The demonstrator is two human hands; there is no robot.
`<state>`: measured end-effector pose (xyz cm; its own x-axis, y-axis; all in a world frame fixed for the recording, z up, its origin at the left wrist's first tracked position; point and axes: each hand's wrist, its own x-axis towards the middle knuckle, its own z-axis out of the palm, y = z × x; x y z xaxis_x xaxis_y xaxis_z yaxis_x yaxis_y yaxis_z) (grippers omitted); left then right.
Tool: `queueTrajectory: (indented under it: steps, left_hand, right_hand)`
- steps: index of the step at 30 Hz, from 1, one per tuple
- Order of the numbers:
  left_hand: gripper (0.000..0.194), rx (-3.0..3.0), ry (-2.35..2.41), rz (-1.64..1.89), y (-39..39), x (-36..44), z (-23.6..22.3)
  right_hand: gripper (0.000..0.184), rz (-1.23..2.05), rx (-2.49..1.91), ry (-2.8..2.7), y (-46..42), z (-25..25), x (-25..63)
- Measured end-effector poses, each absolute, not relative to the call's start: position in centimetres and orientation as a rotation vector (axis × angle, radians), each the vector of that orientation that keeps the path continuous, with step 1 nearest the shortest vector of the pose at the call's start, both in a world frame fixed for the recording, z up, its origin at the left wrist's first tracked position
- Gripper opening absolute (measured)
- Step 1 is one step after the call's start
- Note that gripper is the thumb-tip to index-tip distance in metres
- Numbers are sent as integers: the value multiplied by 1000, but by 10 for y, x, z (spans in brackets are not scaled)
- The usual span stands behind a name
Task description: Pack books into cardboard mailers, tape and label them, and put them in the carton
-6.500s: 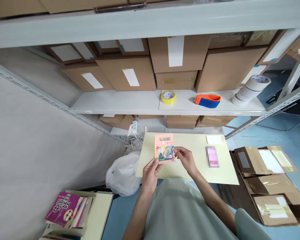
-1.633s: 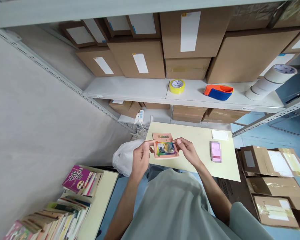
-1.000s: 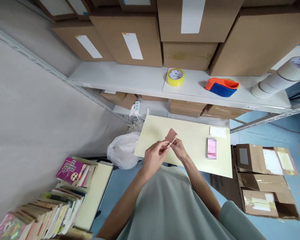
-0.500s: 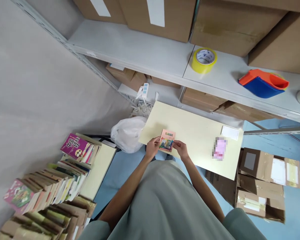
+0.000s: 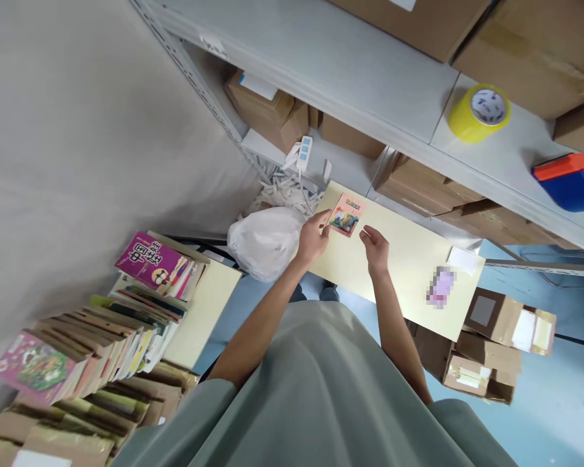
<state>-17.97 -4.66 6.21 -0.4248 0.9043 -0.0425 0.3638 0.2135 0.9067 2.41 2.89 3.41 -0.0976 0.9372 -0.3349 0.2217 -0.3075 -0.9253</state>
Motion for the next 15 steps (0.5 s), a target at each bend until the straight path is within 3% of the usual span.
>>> queueTrajectory:
  steps: [4,11,15]
  left_hand:
    - [53,1161,1985,1030,-80,-215,24]
    - [51,1158,2226,451,-176,-284,-64]
    - [57,1307,2203,272,-192,-318,-96]
  right_hand:
    - [69,1495,-1652,-1363,5,20,5]
    - [58,1597,-1787,-1395,-62,-17,-37]
    - [51,1623,-1792,-1365,-91,-31,-63]
